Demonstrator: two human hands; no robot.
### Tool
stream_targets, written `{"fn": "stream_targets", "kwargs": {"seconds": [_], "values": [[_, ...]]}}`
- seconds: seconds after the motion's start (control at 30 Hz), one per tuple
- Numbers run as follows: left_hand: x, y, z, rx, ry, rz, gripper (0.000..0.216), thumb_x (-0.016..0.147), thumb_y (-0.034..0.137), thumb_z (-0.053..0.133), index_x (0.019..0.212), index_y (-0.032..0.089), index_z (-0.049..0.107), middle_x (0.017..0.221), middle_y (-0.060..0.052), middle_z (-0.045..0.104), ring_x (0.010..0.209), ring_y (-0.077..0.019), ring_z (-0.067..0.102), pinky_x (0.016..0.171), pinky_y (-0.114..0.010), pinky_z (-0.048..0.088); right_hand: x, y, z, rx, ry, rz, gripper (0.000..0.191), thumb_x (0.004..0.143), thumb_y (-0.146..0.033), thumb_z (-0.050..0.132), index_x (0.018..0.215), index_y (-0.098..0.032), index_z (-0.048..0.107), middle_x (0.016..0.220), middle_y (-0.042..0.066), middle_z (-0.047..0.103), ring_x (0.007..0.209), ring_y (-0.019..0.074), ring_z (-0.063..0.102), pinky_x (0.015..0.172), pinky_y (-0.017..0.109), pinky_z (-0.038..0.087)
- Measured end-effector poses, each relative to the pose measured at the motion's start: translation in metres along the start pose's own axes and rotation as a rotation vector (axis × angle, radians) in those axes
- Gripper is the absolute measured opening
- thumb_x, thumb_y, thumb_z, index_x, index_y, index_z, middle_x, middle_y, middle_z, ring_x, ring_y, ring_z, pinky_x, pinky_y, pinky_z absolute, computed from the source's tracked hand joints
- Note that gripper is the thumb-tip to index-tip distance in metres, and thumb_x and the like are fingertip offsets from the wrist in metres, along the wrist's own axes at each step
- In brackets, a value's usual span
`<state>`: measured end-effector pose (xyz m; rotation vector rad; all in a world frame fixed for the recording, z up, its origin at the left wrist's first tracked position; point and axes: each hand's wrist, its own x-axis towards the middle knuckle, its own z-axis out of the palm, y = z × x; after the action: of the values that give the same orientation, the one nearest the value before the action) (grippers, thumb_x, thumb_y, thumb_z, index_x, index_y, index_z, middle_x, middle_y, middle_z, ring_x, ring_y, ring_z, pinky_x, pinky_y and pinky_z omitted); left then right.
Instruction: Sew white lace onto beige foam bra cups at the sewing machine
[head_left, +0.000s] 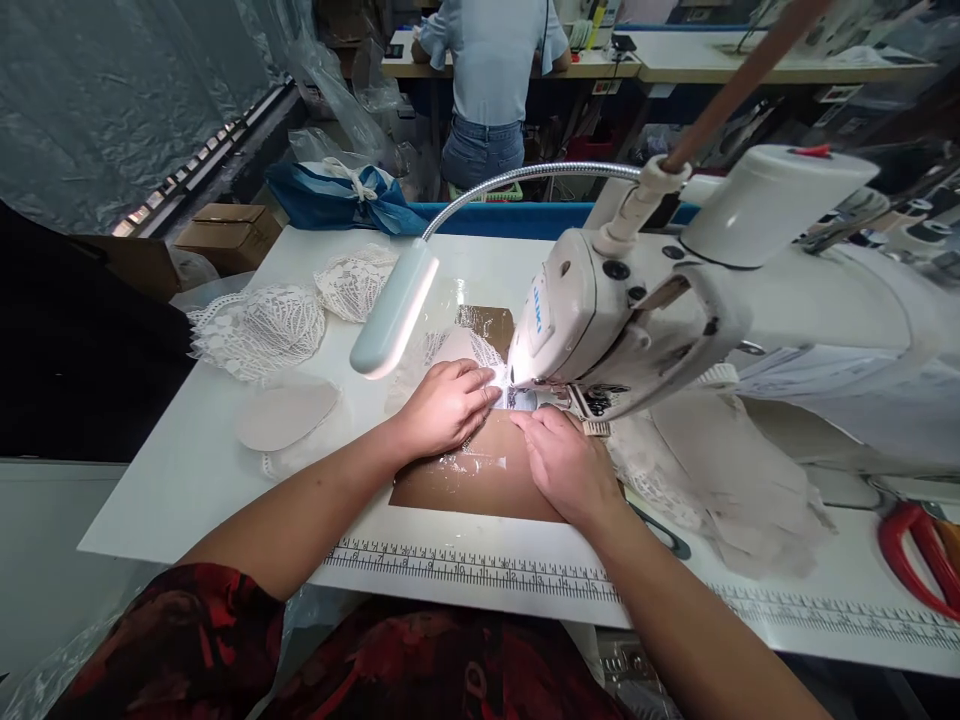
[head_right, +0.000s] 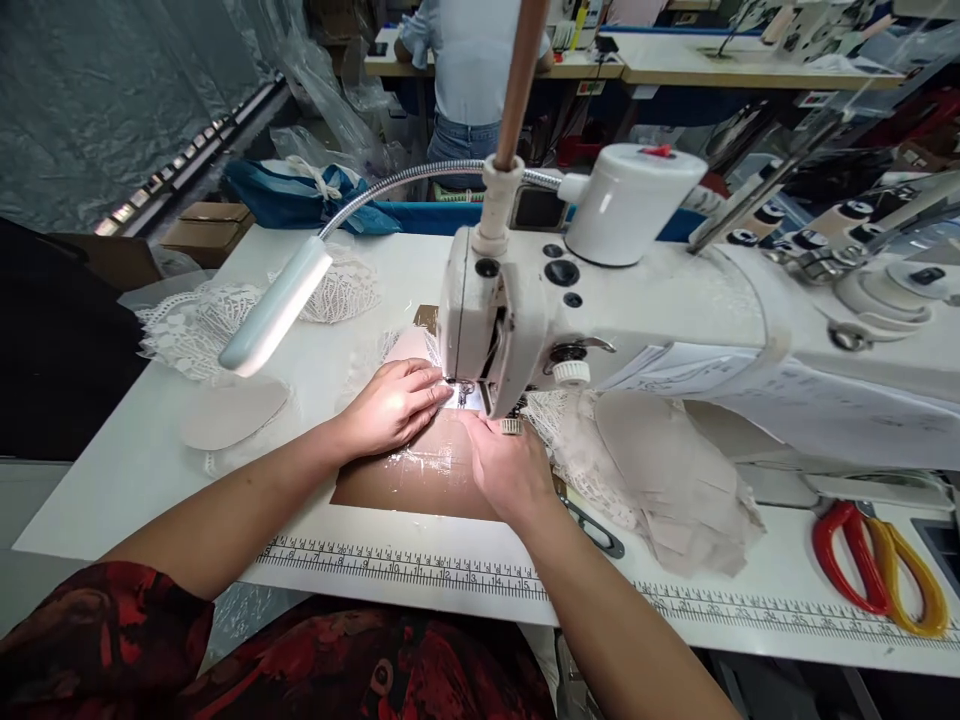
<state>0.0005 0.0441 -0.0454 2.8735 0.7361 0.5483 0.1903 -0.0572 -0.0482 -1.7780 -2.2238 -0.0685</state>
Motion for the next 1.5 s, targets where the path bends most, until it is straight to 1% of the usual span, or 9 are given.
{"fn": "stream_targets", "kwargs": {"seconds": [0.47,0.63,0.8,0.93,1.1,1.2,1.3,1.37,1.5], "values": [[-0.003,-0.012,0.003,0.114,0.04,-0.278,0.031,0.09,0.027,0.047,0.116,0.021,0.064,0.127,-0.01,0.058,0.119,-0.0337,0.047,0.093,-0.051,0.04,-0.001,0.006,0.004,0.03,0.028,-0.06,0.031,0.092,-0.02,0.044,0.11,-0.019,0.069,0.092,0.006,0.069,0.071,0.0177,0.06,0.06,0.029,0.041],[-0.014,-0.007,-0.035,0.119,0.024,-0.37,0.044,0.088,0.035,0.053,0.129,0.019,0.052,0.13,-0.013,0.055,0.116,-0.0313,0.05,0.091,-0.047,0.043,-0.002,0.013,0.01,0.043,0.064,-0.108,0.03,0.092,-0.024,0.044,0.11,-0.02,0.068,0.095,0.006,0.069,0.073,0.0192,0.062,0.061,0.031,0.044],[-0.072,-0.016,-0.099,0.331,0.125,-0.747,0.04,0.09,0.045,0.049,0.109,0.011,0.058,0.105,-0.015,0.063,0.101,-0.0319,0.056,0.091,-0.051,0.04,-0.004,0.013,0.01,0.052,0.082,-0.112,0.031,0.093,-0.025,0.042,0.111,-0.02,0.067,0.096,0.006,0.069,0.073,0.0197,0.062,0.061,0.032,0.046],[-0.144,-0.03,-0.116,0.267,0.122,-1.156,0.031,0.08,0.045,0.06,0.073,0.016,0.051,0.079,-0.013,0.058,0.092,-0.0344,0.054,0.081,-0.05,0.04,-0.005,0.011,0.009,0.037,0.072,-0.112,0.032,0.093,-0.025,0.04,0.11,-0.02,0.067,0.094,0.005,0.069,0.074,0.0195,0.063,0.06,0.032,0.046],[-0.184,-0.006,-0.104,-0.222,0.181,-1.003,0.028,0.084,0.038,0.052,0.07,0.02,0.037,0.07,-0.001,0.047,0.068,-0.0155,0.049,0.06,-0.027,0.039,-0.005,0.011,0.011,0.054,0.047,-0.092,0.033,0.092,-0.025,0.04,0.111,-0.021,0.067,0.093,0.005,0.068,0.078,0.0206,0.063,0.064,0.033,0.046],[-0.162,0.02,-0.097,-0.795,0.172,-0.844,0.029,0.084,0.043,0.057,0.082,0.019,0.041,0.075,0.002,0.051,0.062,-0.0098,0.048,0.055,-0.021,0.038,-0.005,0.01,0.01,0.091,0.04,-0.072,0.031,0.092,-0.025,0.042,0.11,-0.021,0.068,0.095,0.005,0.069,0.081,0.021,0.064,0.066,0.033,0.046],[-0.118,0.039,-0.087,-1.217,0.022,-0.626,0.039,0.081,0.036,0.065,0.111,0.018,0.047,0.096,-0.004,0.061,0.077,-0.0147,0.06,0.065,-0.024,0.047,-0.006,0.007,0.002,0.225,0.076,-0.048,0.029,0.093,-0.026,0.044,0.108,-0.021,0.068,0.098,0.004,0.069,0.086,0.0194,0.064,0.07,0.03,0.046],[-0.085,0.043,-0.073,-1.184,-0.06,-0.53,0.052,0.079,0.03,0.066,0.125,0.017,0.046,0.113,-0.01,0.061,0.097,-0.0222,0.062,0.078,-0.031,0.05,-0.008,0.006,-0.004,0.367,0.127,-0.03,0.026,0.093,-0.028,0.045,0.102,-0.021,0.068,0.094,0.003,0.07,0.085,0.0171,0.064,0.073,0.027,0.046],[-0.033,0.038,-0.037,-0.713,-0.152,-0.47,0.056,0.071,0.016,0.063,0.125,0.013,0.051,0.128,-0.014,0.057,0.118,-0.0292,0.054,0.099,-0.042,0.045,-0.011,0.004,-0.013,0.505,0.117,-0.077,0.026,0.093,-0.031,0.048,0.082,-0.02,0.069,0.073,0.002,0.065,0.07,0.0143,0.059,0.066,0.025,0.043]]}}
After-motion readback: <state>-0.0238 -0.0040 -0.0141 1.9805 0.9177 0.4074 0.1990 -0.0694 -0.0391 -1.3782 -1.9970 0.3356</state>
